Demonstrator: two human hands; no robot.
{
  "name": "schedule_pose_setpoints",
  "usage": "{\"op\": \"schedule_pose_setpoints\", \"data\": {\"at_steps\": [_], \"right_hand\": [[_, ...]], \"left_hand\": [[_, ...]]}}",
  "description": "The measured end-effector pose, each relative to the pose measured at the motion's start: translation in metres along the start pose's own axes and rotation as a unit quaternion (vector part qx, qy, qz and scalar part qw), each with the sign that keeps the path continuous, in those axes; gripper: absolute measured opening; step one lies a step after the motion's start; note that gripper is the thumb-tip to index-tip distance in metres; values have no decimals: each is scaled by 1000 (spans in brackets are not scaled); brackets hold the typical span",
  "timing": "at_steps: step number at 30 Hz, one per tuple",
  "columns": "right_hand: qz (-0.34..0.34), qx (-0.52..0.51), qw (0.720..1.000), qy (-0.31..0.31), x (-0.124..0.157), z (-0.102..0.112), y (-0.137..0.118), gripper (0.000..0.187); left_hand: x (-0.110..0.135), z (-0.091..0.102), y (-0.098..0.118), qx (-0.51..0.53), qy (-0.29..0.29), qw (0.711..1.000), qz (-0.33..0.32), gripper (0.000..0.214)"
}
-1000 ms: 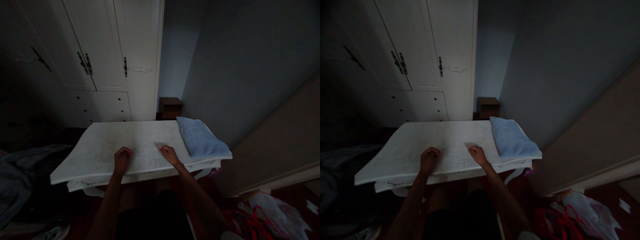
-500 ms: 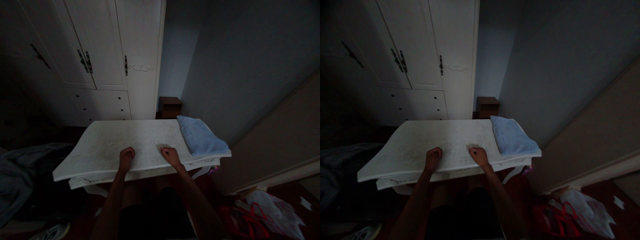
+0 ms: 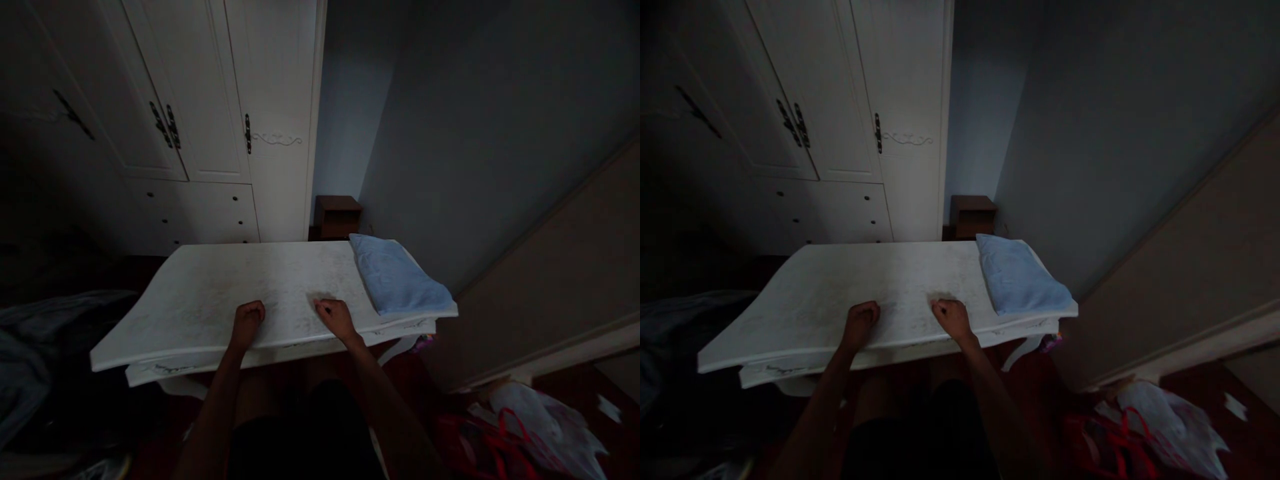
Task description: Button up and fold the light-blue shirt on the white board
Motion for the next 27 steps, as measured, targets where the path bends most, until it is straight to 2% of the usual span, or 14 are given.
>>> {"op": "schedule_pose_setpoints", "data": {"at_steps": [4,7,11,14,20,27], "right_hand": [[-10,-41,999,5,-1,1,2,49],[-34,-111,993,4,-4,2,8,51],[-95,-231,968,5,-4,5,21,55],[-126,-282,951,1,-2,6,27,57],[-115,-301,947,-12,0,5,25,60],[-117,-317,941,5,1,5,27,61]], "left_hand": [[0,-3,5,-43,1,999,-6,10],[0,-3,6,-47,7,999,2,11],[1,-5,6,-29,13,999,9,10],[1,-4,5,-35,23,999,10,10],[3,-2,2,-35,41,998,17,10],[2,3,-1,-17,69,997,21,14]]}}
Point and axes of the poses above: each hand's wrist, its own x-axis away from the middle knuckle, its own z-axis out of the back of the hand, y = z × x, the point moved 8 cm from there along -x, towards the middle knuckle, and after that the axes turned 7 degrees about -x, right-handed, at the moved point
